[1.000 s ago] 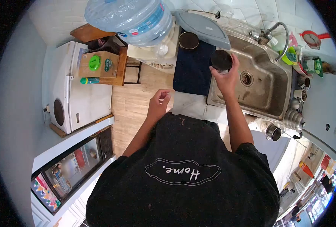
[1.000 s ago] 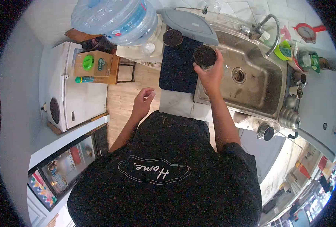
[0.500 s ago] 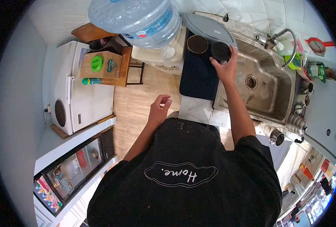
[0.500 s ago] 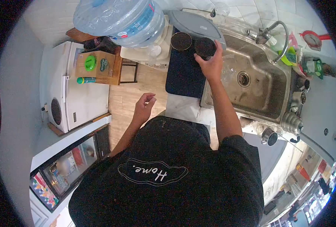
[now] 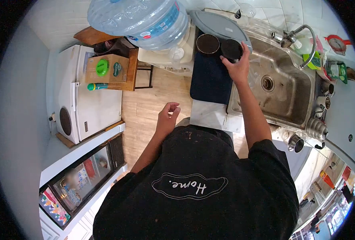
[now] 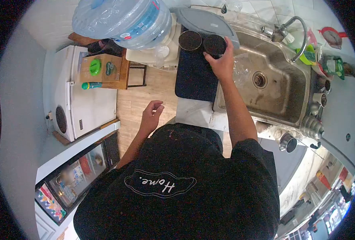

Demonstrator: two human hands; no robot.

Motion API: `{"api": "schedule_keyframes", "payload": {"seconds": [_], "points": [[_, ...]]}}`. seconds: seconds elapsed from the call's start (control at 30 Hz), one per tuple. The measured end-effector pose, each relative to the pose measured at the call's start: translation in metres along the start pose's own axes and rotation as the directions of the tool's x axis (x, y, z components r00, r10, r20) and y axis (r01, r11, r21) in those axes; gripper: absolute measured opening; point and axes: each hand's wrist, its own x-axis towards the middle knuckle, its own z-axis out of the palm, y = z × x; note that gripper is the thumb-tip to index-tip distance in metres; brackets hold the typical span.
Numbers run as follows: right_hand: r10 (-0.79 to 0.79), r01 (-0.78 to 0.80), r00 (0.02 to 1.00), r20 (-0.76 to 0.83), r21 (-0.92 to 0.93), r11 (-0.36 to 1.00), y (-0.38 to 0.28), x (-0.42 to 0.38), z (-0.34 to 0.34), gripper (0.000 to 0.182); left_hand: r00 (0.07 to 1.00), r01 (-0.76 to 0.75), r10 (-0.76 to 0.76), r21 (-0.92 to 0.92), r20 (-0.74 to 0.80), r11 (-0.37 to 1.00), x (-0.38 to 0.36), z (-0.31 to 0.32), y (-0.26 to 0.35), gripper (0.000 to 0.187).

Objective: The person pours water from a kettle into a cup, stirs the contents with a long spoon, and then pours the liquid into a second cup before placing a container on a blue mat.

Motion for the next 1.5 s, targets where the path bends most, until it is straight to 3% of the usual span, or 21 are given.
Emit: {"api": "schedule_keyframes", "payload": {"seconds": [0.13, 0.53, 0.73, 0.87, 1.07, 1.27, 1.5], "points": [[0.048, -0.048, 0.998, 0.038, -0.007, 0.999, -0.003, -0.001, -0.003, 0.104, 1.0, -0.022, 0.022, -0.016, 0.004, 1.0, 0.0, 0.003, -0.002, 0.027], [-0.015, 0.016, 0.999, 0.034, -0.026, 1.0, 0.006, -0.007, -0.011, 0.115, 0.997, -0.074, 0.075, -0.015, 0.034, 0.997, 0.002, 0.006, 0.009, 0.027], [0.006, -0.005, 1.0, 0.004, -0.075, 0.997, 0.003, -0.03, -0.031, 0.111, 0.989, -0.132, 0.131, 0.007, 0.065, 0.991, 0.002, 0.008, 0.015, 0.026], [0.086, -0.086, 0.995, -0.05, -0.001, 0.996, -0.015, -0.072, -0.052, 0.106, 0.981, -0.184, 0.184, -0.003, 0.067, 0.983, 0.002, 0.015, 0.01, 0.026], [0.198, -0.186, 0.976, -0.09, 0.118, 0.975, -0.048, -0.152, -0.1, 0.095, 0.966, -0.244, 0.246, -0.031, 0.082, 0.969, -0.004, 0.037, 0.019, 0.026], [0.255, -0.268, 0.963, 0.082, 0.29, 0.919, -0.096, -0.201, -0.168, 0.086, 0.954, -0.277, 0.285, -0.088, 0.099, 0.957, -0.019, 0.087, 0.043, 0.025], [0.129, -0.153, 0.988, 0.09, 0.368, 0.917, -0.109, -0.219, -0.286, 0.065, 0.935, -0.296, 0.31, -0.103, 0.172, 0.95, -0.078, 0.186, 0.1, 0.025]]}}
